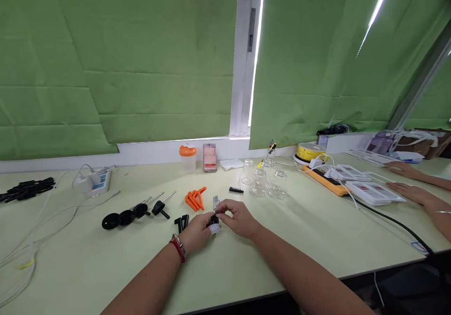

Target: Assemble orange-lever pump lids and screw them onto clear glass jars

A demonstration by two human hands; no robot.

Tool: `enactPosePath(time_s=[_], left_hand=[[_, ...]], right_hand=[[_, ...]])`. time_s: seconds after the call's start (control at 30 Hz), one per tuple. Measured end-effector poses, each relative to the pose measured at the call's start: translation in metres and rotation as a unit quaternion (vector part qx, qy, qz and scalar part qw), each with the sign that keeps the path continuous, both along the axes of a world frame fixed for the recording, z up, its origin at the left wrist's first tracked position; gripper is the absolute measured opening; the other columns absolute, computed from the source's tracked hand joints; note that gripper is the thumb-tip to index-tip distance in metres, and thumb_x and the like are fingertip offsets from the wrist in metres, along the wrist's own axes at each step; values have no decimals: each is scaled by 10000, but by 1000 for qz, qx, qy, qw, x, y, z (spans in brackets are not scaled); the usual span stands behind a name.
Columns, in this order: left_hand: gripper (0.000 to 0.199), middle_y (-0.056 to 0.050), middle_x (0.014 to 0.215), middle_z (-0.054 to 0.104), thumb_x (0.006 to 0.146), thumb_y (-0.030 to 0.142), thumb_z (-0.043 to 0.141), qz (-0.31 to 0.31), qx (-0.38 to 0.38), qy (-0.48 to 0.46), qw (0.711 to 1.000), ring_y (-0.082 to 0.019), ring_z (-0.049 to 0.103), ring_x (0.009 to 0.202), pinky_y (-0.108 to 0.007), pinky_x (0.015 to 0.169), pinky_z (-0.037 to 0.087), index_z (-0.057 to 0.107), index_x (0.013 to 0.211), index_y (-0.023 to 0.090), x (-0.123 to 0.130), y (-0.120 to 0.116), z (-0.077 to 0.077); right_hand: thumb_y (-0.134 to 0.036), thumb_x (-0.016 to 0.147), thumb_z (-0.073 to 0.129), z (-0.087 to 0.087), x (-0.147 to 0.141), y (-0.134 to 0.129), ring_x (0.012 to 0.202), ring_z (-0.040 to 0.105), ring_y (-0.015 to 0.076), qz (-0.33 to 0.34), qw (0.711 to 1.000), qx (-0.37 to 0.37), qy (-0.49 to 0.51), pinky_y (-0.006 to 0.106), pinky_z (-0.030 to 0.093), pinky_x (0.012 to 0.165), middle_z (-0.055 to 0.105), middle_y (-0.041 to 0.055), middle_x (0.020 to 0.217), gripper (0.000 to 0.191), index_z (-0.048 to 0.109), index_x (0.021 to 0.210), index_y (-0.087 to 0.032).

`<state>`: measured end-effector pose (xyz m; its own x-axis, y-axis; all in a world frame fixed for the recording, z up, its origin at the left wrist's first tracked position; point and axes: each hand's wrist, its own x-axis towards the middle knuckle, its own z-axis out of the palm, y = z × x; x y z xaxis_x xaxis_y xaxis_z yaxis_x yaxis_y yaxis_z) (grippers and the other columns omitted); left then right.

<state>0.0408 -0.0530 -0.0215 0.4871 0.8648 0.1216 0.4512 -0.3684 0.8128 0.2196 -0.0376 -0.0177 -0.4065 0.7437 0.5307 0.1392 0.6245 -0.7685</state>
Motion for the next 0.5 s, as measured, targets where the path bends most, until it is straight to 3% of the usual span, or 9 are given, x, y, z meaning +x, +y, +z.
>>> enactPosePath(time_s=[0.13, 0.27, 0.37, 0.43, 0.5], left_hand=[[113, 28, 677, 463, 775, 293, 494, -2, -2, 2, 1000, -137, 399, 651, -247, 626, 339, 518, 760, 183, 0, -1, 2], [142, 44, 651, 414, 773, 305, 496, 1, -9, 6, 1000, -129, 370, 629, -241, 601, 312, 446, 696, 197, 1, -2, 5], [166, 45, 654, 406, 779, 319, 494, 2, -18, 9, 1000, -128, 368, 630, -241, 601, 307, 420, 688, 202, 1, -3, 7], [177, 46, 659, 398, 784, 327, 493, 2, -22, 11, 1000, -128, 365, 634, -242, 605, 308, 412, 688, 203, 1, -3, 7], [186, 47, 664, 389, 788, 331, 491, 2, -24, 12, 1000, -127, 360, 638, -241, 607, 307, 404, 686, 203, 1, -3, 7]], right_hand=[[-189, 774, 588, -1, -2, 0, 757, 593, 150, 5, 999, -27, 18, 290, 479, 725, 641, 21, 796, 101, 636, 862, -203], [-255, 765, 619, -1, -1, 9, 787, 584, 154, -12, 992, -65, 105, 298, 482, 747, 622, 24, 820, 120, 592, 870, -205], [-257, 758, 591, -3, 12, 25, 768, 579, 152, -105, 984, -98, 108, 289, 486, 721, 605, 23, 810, 141, 551, 880, -200], [-221, 759, 527, -7, 25, 36, 717, 570, 141, -218, 964, -151, 1, 261, 477, 644, 595, 15, 793, 128, 539, 885, -201], [-163, 699, 534, -12, 37, 43, 643, 547, 144, -251, 950, -177, -51, 255, 441, 558, 584, 23, 737, 118, 554, 814, -183]])
